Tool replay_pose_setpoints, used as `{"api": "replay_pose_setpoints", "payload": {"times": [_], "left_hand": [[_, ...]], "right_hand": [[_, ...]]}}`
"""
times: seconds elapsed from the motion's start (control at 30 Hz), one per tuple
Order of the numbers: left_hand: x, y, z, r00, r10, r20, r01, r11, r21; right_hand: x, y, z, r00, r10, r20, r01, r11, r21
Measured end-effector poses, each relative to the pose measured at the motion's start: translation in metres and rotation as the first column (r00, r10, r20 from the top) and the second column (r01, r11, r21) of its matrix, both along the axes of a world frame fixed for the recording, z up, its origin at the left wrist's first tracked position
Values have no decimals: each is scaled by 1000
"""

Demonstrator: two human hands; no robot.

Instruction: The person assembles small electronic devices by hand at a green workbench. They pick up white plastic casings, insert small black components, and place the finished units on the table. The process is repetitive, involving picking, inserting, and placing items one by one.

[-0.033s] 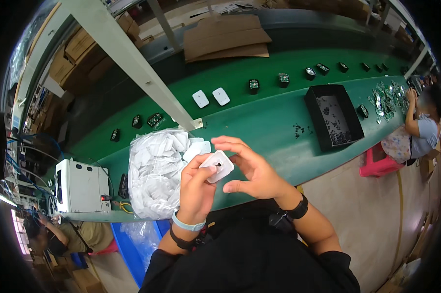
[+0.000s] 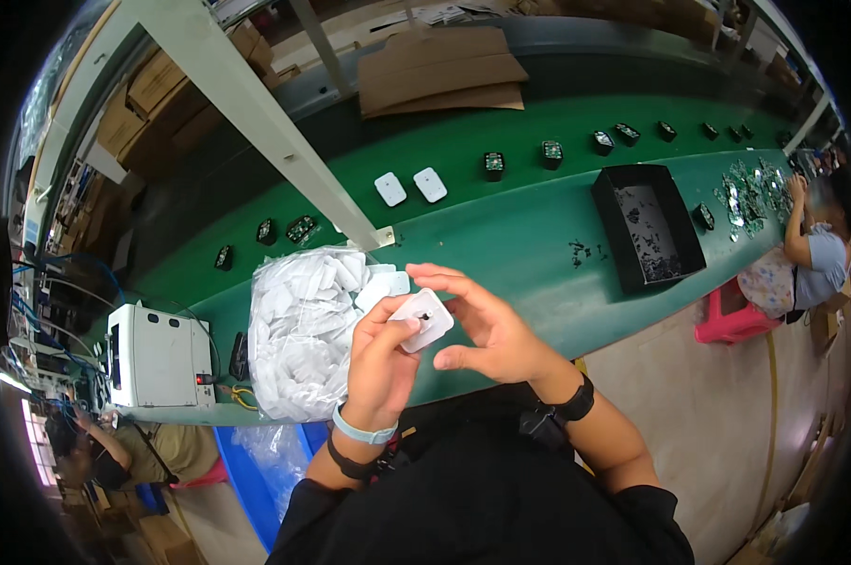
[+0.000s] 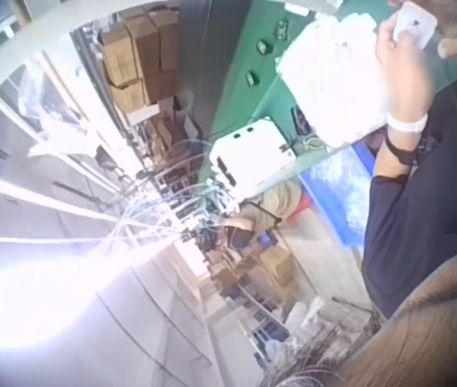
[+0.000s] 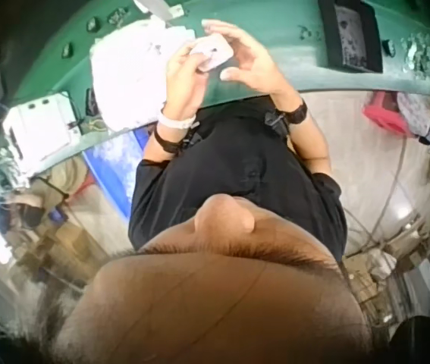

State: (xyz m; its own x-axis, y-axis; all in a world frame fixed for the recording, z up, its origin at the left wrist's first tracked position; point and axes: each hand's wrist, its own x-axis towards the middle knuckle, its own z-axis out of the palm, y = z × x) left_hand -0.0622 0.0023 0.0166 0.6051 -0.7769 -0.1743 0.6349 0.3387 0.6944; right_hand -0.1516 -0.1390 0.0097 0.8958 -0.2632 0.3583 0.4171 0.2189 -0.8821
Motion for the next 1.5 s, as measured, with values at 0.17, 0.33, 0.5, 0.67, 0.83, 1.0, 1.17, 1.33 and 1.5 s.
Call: {"api": "replay_pose_setpoints", "payload": {"times": [0.17,0.33,0.5,0.67,0.83,1.0,1.17,1.33,1.5], "left_hand": [[19,9,-5,984,-166,-60,168,985,26],[96,59,9,768,-341,542,149,918,367],[340,145,-35,317,-132,939,-880,329,343],[479,222,-143,475,-663,579,-817,-87,570],[508,247,-177,327,-611,721,-926,-53,375],[480,258,-104,228,136,964,-869,475,138],[284,155,25,376,166,912,-699,697,161],[130,93,41,728,152,668,-289,952,99],[37,0,42,823,-206,529,89,967,237]], "right_hand": [[15,-1,-28,984,145,-103,-114,959,258],[17,-12,-39,997,20,-71,15,887,461],[6,-28,-51,990,-41,-135,102,869,485],[3,-34,-50,992,-48,-121,106,836,538],[7,-34,-38,994,-30,-107,85,831,549],[16,-34,-41,997,71,-6,-53,798,600],[10,-33,-41,996,85,15,-77,790,608],[10,-23,-33,993,103,61,-119,790,602],[-20,-26,-33,999,41,-24,-24,870,492]]}}
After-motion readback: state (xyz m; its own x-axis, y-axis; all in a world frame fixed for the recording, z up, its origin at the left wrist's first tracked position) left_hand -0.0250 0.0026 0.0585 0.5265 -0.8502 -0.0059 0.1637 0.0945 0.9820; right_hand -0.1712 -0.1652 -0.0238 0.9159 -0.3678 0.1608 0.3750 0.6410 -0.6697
